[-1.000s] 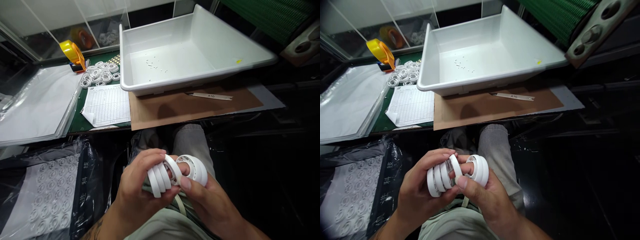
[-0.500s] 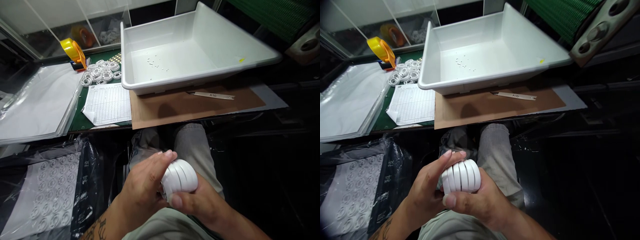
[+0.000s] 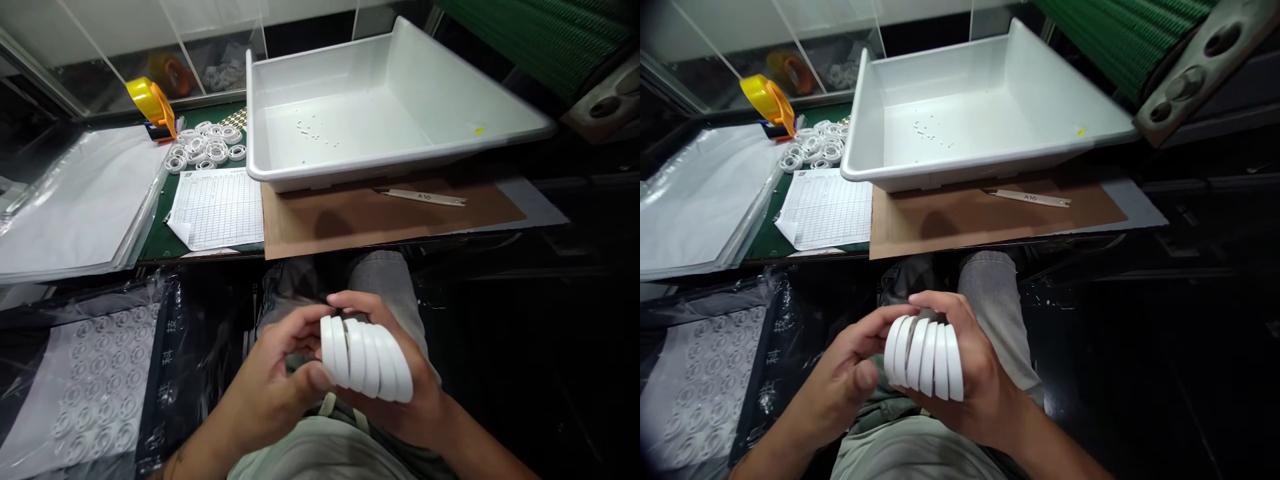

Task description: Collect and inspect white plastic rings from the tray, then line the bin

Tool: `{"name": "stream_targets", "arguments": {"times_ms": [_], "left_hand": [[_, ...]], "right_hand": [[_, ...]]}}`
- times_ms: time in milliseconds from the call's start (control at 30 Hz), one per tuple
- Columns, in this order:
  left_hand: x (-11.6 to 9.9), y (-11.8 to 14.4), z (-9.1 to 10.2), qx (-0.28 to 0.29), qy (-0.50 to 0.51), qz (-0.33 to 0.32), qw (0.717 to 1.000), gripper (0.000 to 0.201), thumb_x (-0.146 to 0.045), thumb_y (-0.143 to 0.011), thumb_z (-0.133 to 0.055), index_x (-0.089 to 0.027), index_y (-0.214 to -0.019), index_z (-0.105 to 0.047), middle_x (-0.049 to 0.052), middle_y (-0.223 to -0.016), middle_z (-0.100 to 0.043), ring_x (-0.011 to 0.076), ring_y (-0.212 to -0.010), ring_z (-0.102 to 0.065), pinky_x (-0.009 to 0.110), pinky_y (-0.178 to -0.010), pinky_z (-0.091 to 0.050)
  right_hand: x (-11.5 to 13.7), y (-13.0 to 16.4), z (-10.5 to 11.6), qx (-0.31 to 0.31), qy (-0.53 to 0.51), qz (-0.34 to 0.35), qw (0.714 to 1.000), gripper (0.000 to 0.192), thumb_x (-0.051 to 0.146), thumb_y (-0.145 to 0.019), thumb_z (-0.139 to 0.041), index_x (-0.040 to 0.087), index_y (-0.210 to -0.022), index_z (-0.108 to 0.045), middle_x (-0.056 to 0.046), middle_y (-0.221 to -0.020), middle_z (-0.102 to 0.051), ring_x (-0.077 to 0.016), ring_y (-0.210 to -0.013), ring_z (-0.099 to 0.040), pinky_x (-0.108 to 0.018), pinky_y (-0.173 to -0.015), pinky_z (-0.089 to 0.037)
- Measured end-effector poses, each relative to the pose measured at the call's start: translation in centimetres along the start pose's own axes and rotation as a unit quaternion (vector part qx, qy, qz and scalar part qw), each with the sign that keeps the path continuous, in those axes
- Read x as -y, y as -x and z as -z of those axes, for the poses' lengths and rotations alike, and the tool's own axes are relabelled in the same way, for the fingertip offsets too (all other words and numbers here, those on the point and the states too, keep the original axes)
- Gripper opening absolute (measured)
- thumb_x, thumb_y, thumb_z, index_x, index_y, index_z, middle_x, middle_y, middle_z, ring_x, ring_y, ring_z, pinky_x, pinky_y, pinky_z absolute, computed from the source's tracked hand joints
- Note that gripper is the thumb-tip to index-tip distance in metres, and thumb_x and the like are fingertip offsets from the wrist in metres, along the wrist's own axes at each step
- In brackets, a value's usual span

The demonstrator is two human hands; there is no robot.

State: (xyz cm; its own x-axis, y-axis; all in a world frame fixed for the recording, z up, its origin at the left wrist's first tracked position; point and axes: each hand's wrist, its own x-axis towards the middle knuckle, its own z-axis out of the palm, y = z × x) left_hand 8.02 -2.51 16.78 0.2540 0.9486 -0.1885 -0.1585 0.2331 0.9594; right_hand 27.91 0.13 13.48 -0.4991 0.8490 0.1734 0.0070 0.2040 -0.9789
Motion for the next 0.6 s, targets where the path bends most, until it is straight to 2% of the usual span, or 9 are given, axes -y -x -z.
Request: {"name": "stream_targets", "arguments": {"times_ms": [100, 133, 200, 267, 367, 500, 600], "left_hand": [[-0.4, -0.3, -1.2, -0.024, -0.079, -0.003, 0.997, 0.044, -0.048, -0.089, -0.077, -0.013, -0.115, -0.070, 0.005, -0.089, -0.068, 0.0091, -0.076, -0.059, 0.014, -0.067, -0.047], [-0.5, -0.2, -1.4, -0.040, -0.113, -0.016, 0.993, 0.040, -0.041, -0.086, -0.080, -0.014, -0.114, -0.070, 0.004, -0.088, -0.068, 0.0087, -0.074, -0.058, 0.015, -0.065, -0.046], [-0.4, 0.0, -1.7, -0.051, -0.143, -0.029, 0.988, 0.044, -0.035, -0.081, -0.085, -0.016, -0.118, -0.068, 0.004, -0.092, -0.070, 0.0105, -0.076, -0.061, 0.016, -0.064, -0.050], [-0.4, 0.3, -1.7, -0.044, -0.133, -0.029, 0.990, 0.053, -0.035, -0.077, -0.090, -0.021, -0.123, -0.067, 0.004, -0.096, -0.070, 0.0109, -0.078, -0.063, 0.017, -0.065, -0.053], [-0.3, 0.5, -1.6, -0.038, -0.087, -0.009, 0.995, 0.060, -0.029, -0.071, -0.094, -0.028, -0.124, -0.067, 0.001, -0.093, -0.066, 0.0082, -0.074, -0.059, 0.014, -0.062, -0.052], [-0.2, 0.5, -1.6, -0.028, -0.034, 0.033, 0.998, 0.064, -0.023, -0.067, -0.095, -0.025, -0.124, -0.066, 0.003, -0.098, -0.065, 0.0096, -0.079, -0.060, 0.015, -0.066, -0.053], [-0.1, 0.5, -1.6, -0.009, 0.009, 0.023, 1.000, 0.057, -0.030, -0.072, -0.092, -0.025, -0.122, -0.067, 0.003, -0.094, -0.063, 0.0089, -0.076, -0.056, 0.014, -0.064, -0.049]], "right_hand": [[-0.7, -0.1, 0.1, 0.000, 0.131, 0.094, 0.987, 0.074, 0.027, -0.091, -0.070, 0.024, -0.156, -0.034, -0.010, -0.141, -0.048, -0.0201, -0.132, -0.054, -0.029, -0.114, -0.048], [-0.8, -0.2, 0.2, 0.002, 0.147, 0.102, 0.984, 0.072, 0.034, -0.095, -0.067, 0.024, -0.157, -0.033, -0.009, -0.143, -0.047, -0.0193, -0.133, -0.052, -0.028, -0.115, -0.046], [-1.1, -0.1, 0.3, 0.020, 0.138, 0.103, 0.985, 0.074, 0.052, -0.100, -0.064, 0.027, -0.160, -0.029, -0.008, -0.149, -0.042, -0.0198, -0.134, -0.050, -0.029, -0.117, -0.045], [-1.3, 0.0, 0.5, 0.039, 0.095, 0.103, 0.989, 0.080, 0.055, -0.099, -0.064, 0.029, -0.164, -0.024, -0.009, -0.152, -0.038, -0.0244, -0.140, -0.046, -0.037, -0.122, -0.041], [-1.3, 0.1, 0.5, 0.051, 0.067, 0.092, 0.992, 0.089, 0.039, -0.094, -0.075, 0.034, -0.166, -0.023, -0.011, -0.151, -0.037, -0.0291, -0.144, -0.043, -0.044, -0.123, -0.041], [-0.8, 0.1, 0.5, 0.045, 0.074, 0.065, 0.994, 0.085, 0.035, -0.095, -0.076, 0.034, -0.164, -0.026, -0.012, -0.146, -0.041, -0.0284, -0.141, -0.047, -0.044, -0.120, -0.044], [-0.6, 0.0, 0.6, 0.029, 0.130, 0.114, 0.985, 0.074, 0.042, -0.101, -0.066, 0.028, -0.162, -0.027, -0.012, -0.144, -0.044, -0.0248, -0.139, -0.048, -0.037, -0.121, -0.044]]}}
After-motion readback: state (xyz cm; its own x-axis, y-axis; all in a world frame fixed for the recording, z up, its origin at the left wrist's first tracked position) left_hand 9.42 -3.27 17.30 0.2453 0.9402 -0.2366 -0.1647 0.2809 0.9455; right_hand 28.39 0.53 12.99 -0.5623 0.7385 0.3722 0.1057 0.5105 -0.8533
